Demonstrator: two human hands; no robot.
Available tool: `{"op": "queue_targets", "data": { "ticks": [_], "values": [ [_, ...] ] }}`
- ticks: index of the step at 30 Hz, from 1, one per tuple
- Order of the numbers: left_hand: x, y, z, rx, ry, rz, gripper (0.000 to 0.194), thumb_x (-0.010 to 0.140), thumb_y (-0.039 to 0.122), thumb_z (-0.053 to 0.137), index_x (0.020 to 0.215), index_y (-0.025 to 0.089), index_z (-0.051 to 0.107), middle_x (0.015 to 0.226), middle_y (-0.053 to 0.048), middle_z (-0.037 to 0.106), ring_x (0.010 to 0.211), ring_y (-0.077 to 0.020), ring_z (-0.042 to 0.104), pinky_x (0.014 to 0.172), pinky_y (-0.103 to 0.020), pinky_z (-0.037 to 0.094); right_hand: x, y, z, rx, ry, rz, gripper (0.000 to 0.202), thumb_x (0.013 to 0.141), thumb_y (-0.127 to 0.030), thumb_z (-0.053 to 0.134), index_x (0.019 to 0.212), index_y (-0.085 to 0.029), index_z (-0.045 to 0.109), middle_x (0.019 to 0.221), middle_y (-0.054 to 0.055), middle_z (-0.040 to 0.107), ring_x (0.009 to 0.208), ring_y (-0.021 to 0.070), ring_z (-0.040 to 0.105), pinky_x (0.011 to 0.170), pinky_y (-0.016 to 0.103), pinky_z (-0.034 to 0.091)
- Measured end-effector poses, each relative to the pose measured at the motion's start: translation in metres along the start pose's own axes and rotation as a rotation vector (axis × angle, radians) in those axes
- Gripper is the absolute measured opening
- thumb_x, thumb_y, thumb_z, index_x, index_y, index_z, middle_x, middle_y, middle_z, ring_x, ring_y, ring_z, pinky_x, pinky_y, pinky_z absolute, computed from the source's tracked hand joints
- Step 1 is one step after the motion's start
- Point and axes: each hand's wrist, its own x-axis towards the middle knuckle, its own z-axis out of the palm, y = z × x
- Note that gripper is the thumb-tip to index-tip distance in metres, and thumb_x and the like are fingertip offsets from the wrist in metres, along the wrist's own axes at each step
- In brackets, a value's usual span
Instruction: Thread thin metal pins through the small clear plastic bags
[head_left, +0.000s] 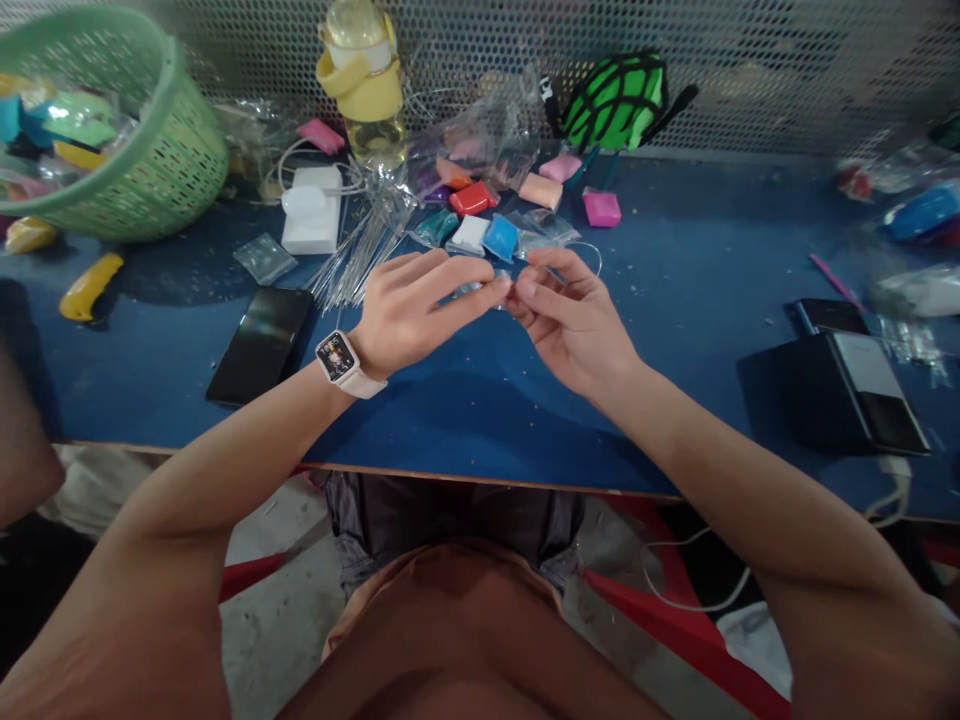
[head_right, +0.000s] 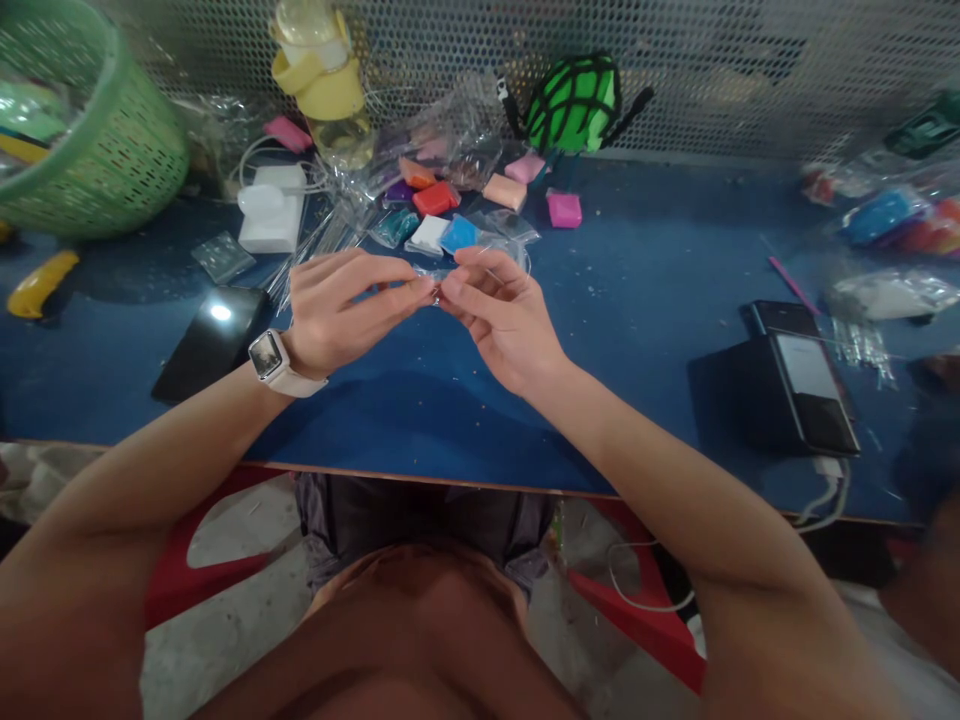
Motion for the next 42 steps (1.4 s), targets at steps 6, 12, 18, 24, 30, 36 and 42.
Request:
{"op": "queue_targets", "data": {
  "ticks": [6, 12, 18, 24, 30, 36, 42],
  "values": [
    [-0.001, 0.001, 0.001, -0.029, 0.003, 0.006, 0.018, 0.117, 0.039, 0.064, 0.115, 0.036, 0.082, 0.103, -0.003, 0.084, 0.081, -0.0214, 0.078, 0.074, -0.043, 0.063, 0.001, 0.001, -0.001, 0.015, 0.012, -0.031, 0.055, 0.069, -0.04, 0.115, 0.109, -0.036, 0.077, 0.103, -0.006, 0.082, 0.11, 0.0229, 0.084, 0.107, 0.045, 0.075],
    [-0.001, -0.003, 0.002, 0.063, 0.081, 0.12, 0.015, 0.117, 0.034, 0.067, 0.115, 0.034, 0.082, 0.101, -0.001, 0.084, 0.077, -0.0182, 0.076, 0.07, -0.037, 0.06, 0.001, 0.002, 0.0, 0.03, 0.017, -0.017, 0.055, 0.067, -0.043, 0.116, 0.107, -0.037, 0.08, 0.103, -0.007, 0.084, 0.109, 0.0226, 0.084, 0.108, 0.043, 0.074],
    [-0.001, -0.003, 0.002, 0.048, 0.105, 0.14, 0.013, 0.117, 0.033, 0.069, 0.118, 0.035, 0.082, 0.101, 0.0, 0.084, 0.075, -0.0172, 0.076, 0.068, -0.036, 0.058, 0.001, 0.003, -0.002, 0.019, 0.001, -0.027, 0.058, 0.067, -0.042, 0.116, 0.114, -0.039, 0.081, 0.107, -0.007, 0.085, 0.115, 0.0245, 0.085, 0.112, 0.045, 0.073],
    [-0.001, -0.003, 0.003, 0.029, 0.092, 0.127, 0.013, 0.117, 0.033, 0.069, 0.116, 0.035, 0.082, 0.102, 0.0, 0.084, 0.075, -0.0172, 0.076, 0.069, -0.037, 0.058, 0.003, 0.006, -0.005, -0.029, -0.017, -0.049, 0.063, 0.07, -0.044, 0.115, 0.122, -0.04, 0.079, 0.112, -0.005, 0.086, 0.123, 0.0272, 0.085, 0.11, 0.048, 0.074],
    [0.001, 0.0, 0.001, 0.099, 0.112, 0.168, 0.013, 0.116, 0.028, 0.071, 0.113, 0.035, 0.082, 0.101, 0.001, 0.086, 0.075, -0.017, 0.076, 0.065, -0.036, 0.055, 0.004, 0.01, -0.006, -0.054, -0.024, -0.099, 0.062, 0.072, -0.049, 0.114, 0.123, -0.04, 0.079, 0.113, -0.005, 0.087, 0.123, 0.0269, 0.085, 0.11, 0.047, 0.075],
    [0.002, 0.003, 0.002, 0.096, 0.087, 0.125, 0.015, 0.116, 0.031, 0.071, 0.105, 0.032, 0.081, 0.1, 0.001, 0.085, 0.079, -0.0175, 0.076, 0.07, -0.037, 0.056, 0.004, 0.012, -0.007, -0.062, 0.007, -0.104, 0.063, 0.07, -0.051, 0.115, 0.122, -0.04, 0.08, 0.114, -0.005, 0.087, 0.122, 0.0261, 0.086, 0.11, 0.046, 0.075],
    [0.002, 0.004, 0.006, -0.059, 0.056, 0.035, 0.021, 0.117, 0.034, 0.071, 0.098, 0.03, 0.079, 0.102, 0.0, 0.084, 0.086, -0.0187, 0.078, 0.077, -0.039, 0.06, 0.003, 0.011, -0.004, -0.094, 0.023, -0.156, 0.062, 0.07, -0.051, 0.115, 0.12, -0.04, 0.08, 0.112, -0.005, 0.086, 0.12, 0.0272, 0.086, 0.113, 0.049, 0.073]
  ]
}}
